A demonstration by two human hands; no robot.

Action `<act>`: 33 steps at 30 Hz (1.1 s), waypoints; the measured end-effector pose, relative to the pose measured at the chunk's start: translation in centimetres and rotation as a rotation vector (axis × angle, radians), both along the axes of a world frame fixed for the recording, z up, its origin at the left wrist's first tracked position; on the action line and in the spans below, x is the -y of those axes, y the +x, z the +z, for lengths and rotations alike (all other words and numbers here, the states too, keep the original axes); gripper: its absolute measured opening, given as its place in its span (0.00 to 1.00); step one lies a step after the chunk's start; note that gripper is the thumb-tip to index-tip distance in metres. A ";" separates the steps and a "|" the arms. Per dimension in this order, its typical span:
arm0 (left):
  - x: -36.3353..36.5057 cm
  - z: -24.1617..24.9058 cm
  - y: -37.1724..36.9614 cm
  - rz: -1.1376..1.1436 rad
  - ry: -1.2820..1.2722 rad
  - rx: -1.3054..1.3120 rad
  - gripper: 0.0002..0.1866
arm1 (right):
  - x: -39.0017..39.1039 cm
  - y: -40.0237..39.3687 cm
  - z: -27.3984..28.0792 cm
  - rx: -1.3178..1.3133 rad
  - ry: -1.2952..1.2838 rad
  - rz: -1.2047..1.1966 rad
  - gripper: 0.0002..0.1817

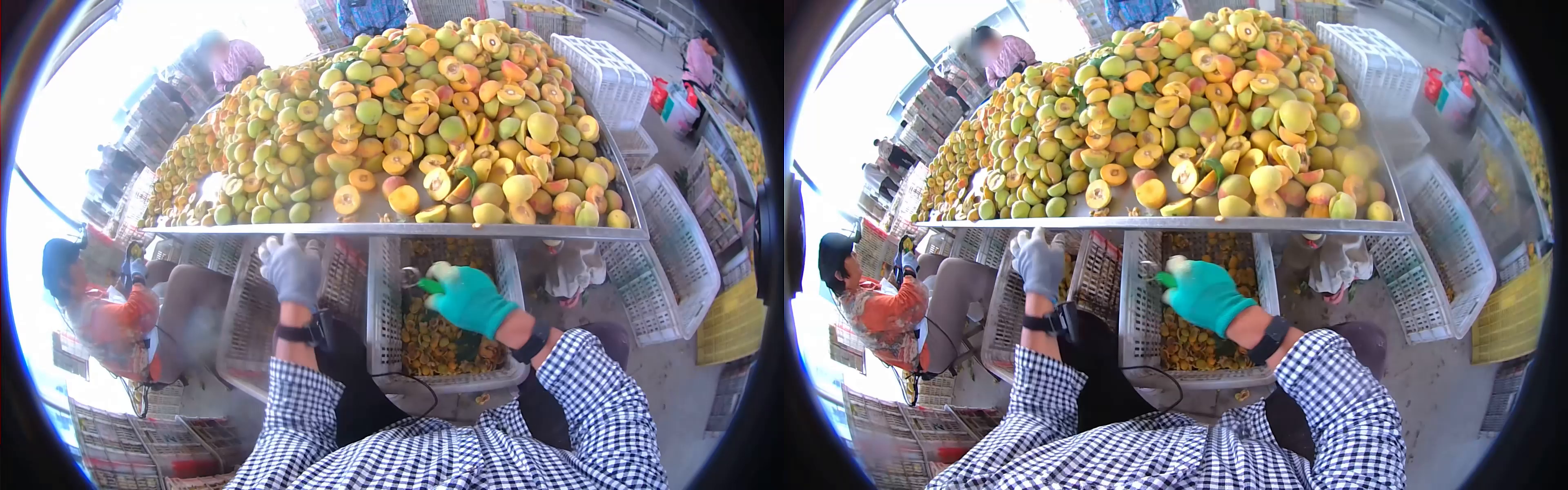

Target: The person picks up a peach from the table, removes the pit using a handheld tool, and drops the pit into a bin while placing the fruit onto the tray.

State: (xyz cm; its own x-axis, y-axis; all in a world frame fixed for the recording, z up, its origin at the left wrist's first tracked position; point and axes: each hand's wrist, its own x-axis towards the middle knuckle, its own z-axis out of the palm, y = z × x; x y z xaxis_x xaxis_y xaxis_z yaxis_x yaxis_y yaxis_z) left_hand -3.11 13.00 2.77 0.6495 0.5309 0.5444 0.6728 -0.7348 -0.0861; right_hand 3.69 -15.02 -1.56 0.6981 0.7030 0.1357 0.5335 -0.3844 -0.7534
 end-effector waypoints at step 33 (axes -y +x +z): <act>10.9 -0.6 4.2 -0.804 -1.801 0.401 0.22 | 0.7 0.6 1.2 0.917 -0.245 -0.190 0.04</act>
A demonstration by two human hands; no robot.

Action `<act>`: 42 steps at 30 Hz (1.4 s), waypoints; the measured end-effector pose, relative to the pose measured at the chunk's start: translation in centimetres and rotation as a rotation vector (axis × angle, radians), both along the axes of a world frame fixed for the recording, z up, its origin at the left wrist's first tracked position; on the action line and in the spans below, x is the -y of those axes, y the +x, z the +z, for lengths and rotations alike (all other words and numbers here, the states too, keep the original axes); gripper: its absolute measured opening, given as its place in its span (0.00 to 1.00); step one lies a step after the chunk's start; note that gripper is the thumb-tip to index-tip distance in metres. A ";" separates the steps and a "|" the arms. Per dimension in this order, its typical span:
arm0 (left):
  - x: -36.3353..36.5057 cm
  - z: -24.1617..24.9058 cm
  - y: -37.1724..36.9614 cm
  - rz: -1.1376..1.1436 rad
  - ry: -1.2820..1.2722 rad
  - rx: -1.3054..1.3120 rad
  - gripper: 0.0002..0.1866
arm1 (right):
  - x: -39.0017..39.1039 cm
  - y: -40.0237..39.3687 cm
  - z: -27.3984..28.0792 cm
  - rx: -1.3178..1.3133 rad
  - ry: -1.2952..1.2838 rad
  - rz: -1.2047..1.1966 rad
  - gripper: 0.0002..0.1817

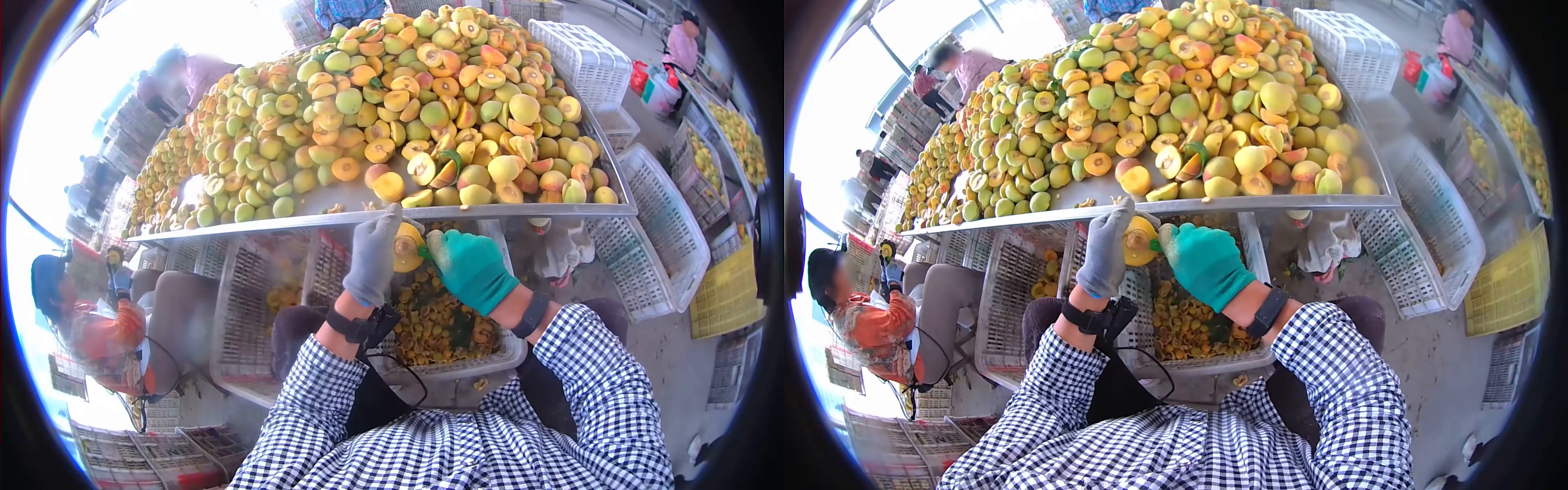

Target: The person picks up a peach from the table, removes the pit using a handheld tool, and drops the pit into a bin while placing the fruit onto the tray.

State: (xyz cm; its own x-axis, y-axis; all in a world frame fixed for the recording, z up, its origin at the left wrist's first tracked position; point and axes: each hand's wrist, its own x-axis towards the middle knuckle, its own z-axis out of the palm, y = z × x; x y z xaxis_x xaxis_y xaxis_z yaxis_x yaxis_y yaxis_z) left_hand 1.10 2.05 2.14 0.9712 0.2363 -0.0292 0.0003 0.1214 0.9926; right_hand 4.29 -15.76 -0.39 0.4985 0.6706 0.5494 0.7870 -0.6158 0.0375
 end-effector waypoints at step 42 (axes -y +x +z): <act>1.6 -1.3 -1.1 0.110 0.311 -0.018 0.17 | -1.4 -3.1 1.2 -1.957 0.583 0.168 0.03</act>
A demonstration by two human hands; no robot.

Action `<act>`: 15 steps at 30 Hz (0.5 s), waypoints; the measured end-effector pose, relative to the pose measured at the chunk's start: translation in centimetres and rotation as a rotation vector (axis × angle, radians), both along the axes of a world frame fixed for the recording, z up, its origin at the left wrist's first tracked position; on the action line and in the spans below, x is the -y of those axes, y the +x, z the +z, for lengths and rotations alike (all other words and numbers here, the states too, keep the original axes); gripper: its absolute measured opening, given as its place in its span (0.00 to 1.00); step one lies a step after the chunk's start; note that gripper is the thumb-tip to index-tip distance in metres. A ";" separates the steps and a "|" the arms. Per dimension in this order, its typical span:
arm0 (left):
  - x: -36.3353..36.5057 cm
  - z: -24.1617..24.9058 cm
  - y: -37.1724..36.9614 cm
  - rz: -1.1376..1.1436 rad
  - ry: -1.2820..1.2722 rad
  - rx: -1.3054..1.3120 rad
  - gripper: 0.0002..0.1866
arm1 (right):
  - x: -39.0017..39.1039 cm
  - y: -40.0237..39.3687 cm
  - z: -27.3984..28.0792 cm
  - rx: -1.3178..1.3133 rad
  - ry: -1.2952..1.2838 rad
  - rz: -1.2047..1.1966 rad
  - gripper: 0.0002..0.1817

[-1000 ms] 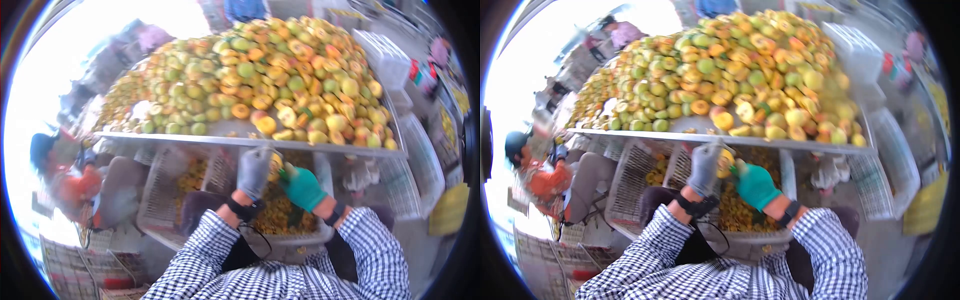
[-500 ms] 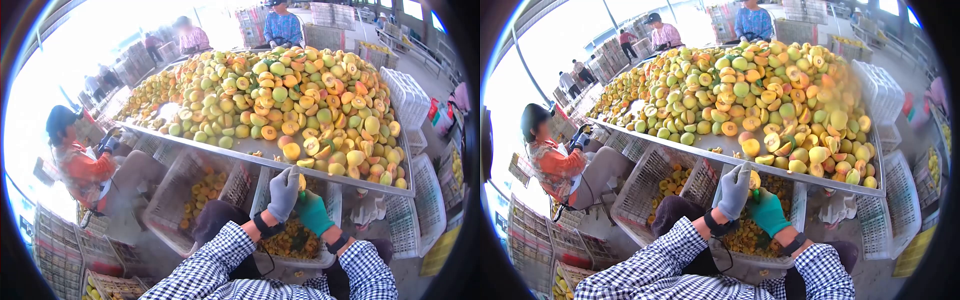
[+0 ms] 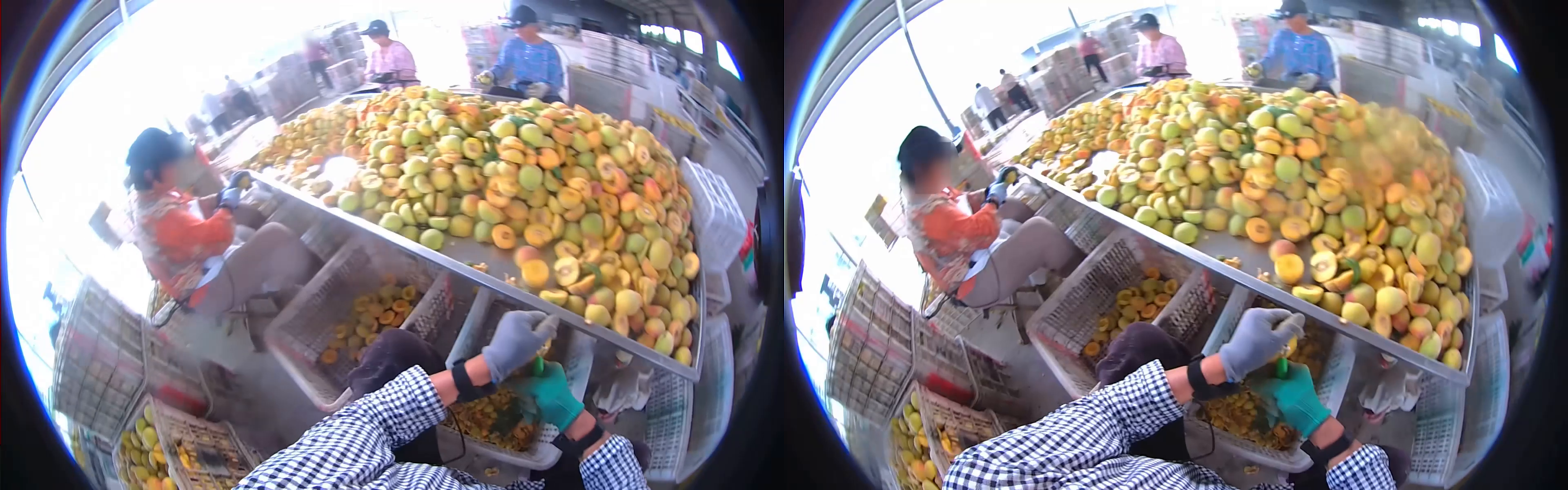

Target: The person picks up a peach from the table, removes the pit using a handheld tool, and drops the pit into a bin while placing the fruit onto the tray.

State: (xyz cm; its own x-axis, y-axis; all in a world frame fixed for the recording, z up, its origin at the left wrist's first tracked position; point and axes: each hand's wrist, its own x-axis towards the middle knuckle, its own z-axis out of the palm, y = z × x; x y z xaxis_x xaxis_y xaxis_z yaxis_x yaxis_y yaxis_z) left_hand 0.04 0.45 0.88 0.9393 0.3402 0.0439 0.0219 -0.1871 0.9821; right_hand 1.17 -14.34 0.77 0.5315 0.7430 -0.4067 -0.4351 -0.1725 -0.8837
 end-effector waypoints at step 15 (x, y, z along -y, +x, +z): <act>0.9 1.3 -0.9 -0.259 0.009 0.135 0.16 | 2.5 -2.1 2.3 -0.592 0.278 0.105 0.03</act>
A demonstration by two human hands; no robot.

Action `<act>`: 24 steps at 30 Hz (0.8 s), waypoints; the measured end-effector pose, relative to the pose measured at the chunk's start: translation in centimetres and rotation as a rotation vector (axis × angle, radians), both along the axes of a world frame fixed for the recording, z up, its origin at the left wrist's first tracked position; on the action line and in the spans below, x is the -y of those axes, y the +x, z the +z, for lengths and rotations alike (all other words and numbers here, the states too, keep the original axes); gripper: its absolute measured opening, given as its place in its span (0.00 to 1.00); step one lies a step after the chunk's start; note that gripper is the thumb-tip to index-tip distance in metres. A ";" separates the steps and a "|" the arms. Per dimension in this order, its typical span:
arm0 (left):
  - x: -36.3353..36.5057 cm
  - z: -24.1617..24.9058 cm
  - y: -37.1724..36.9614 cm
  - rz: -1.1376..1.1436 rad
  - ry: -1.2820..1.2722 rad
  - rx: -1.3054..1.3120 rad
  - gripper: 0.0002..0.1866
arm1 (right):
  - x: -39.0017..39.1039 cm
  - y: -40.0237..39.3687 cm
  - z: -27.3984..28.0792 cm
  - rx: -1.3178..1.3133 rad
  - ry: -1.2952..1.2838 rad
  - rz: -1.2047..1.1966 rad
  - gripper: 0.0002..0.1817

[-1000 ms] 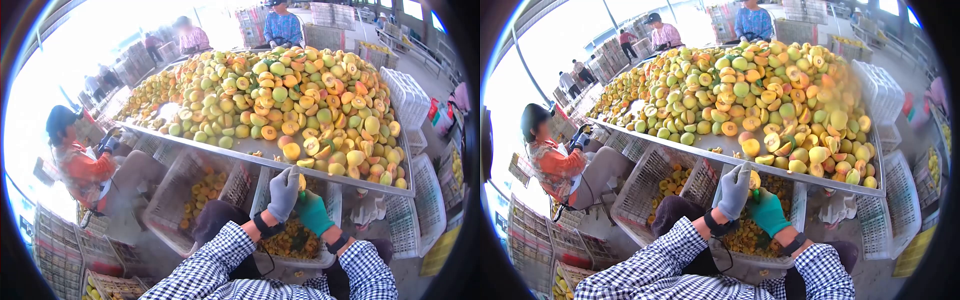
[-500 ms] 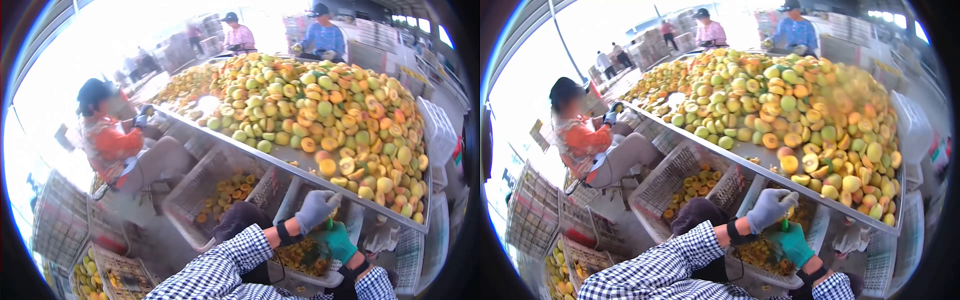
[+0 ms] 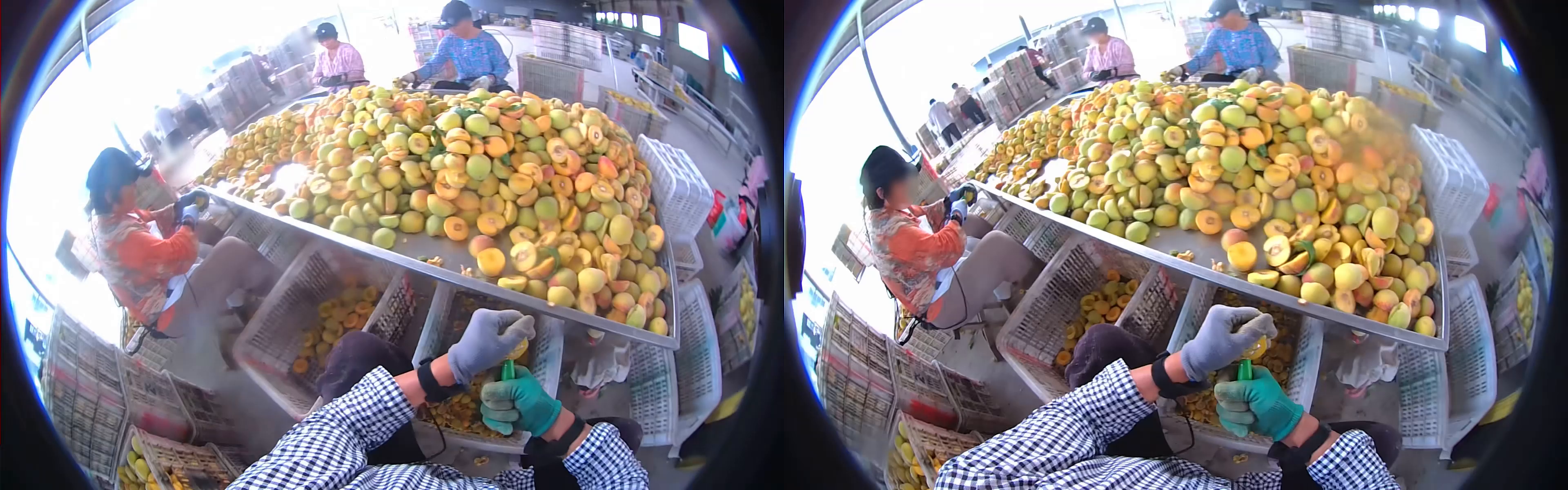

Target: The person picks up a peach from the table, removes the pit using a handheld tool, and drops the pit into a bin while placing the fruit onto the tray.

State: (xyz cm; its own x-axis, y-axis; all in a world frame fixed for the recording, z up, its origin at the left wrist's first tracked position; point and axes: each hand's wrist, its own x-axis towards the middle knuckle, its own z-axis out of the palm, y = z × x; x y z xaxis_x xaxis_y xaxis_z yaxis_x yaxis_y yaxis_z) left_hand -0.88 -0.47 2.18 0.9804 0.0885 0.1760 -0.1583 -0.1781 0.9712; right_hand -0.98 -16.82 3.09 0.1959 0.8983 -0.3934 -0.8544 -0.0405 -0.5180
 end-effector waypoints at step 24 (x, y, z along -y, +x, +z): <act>-0.5 0.6 -0.1 -0.091 -0.622 -0.387 0.18 | 2.1 5.1 -4.4 1.613 -0.424 -0.451 0.17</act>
State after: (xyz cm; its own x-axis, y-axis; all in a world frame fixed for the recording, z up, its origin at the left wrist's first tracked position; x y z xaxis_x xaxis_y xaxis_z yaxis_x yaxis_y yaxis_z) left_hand -1.02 -0.01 2.75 0.9705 -0.0254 -0.2398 0.2280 0.4209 0.8780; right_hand 4.12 -18.96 -1.33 0.7861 0.5603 0.2611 0.4923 -0.3121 -0.8126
